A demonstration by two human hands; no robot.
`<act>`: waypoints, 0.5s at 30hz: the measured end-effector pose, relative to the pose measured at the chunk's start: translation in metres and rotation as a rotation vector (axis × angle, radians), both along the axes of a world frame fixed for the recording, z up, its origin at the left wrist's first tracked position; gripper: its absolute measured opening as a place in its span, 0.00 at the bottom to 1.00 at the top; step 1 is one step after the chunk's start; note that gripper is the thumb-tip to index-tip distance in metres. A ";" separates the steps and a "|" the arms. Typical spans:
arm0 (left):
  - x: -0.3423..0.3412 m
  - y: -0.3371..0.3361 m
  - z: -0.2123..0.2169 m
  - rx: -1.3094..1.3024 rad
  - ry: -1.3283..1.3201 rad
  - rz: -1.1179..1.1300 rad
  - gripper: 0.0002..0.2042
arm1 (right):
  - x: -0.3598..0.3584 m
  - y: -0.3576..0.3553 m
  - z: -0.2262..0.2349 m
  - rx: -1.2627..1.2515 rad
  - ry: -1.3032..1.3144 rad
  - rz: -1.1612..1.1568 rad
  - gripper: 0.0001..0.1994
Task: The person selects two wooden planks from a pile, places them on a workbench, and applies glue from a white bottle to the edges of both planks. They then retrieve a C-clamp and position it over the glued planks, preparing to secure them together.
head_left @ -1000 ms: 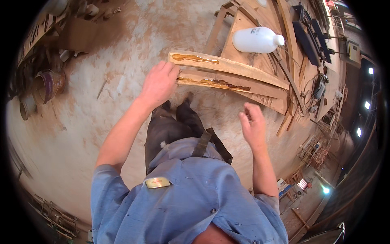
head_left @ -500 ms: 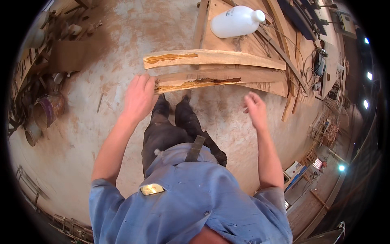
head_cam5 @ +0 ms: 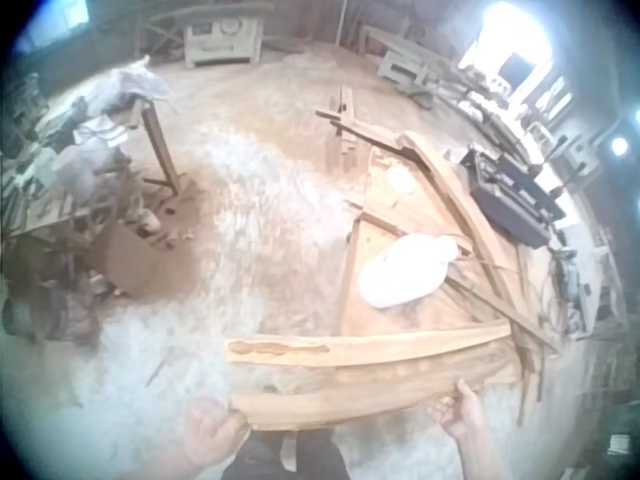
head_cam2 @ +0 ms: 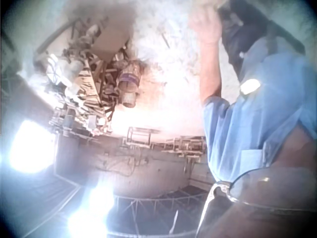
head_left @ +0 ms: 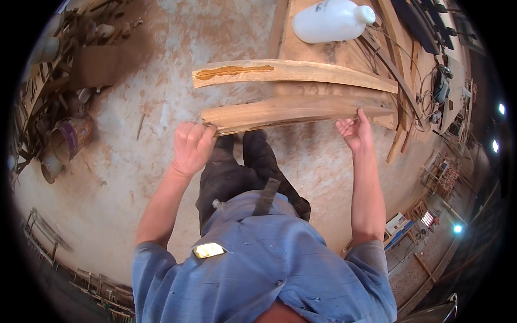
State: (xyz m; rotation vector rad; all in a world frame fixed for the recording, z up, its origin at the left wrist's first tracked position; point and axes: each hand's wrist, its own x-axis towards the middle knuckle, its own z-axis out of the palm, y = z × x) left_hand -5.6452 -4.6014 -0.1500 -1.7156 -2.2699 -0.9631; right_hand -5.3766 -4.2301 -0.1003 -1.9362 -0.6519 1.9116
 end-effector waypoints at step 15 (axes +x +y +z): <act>-0.003 0.012 0.020 -0.095 -0.023 0.030 0.23 | 0.015 0.002 -0.007 0.036 0.004 0.044 0.18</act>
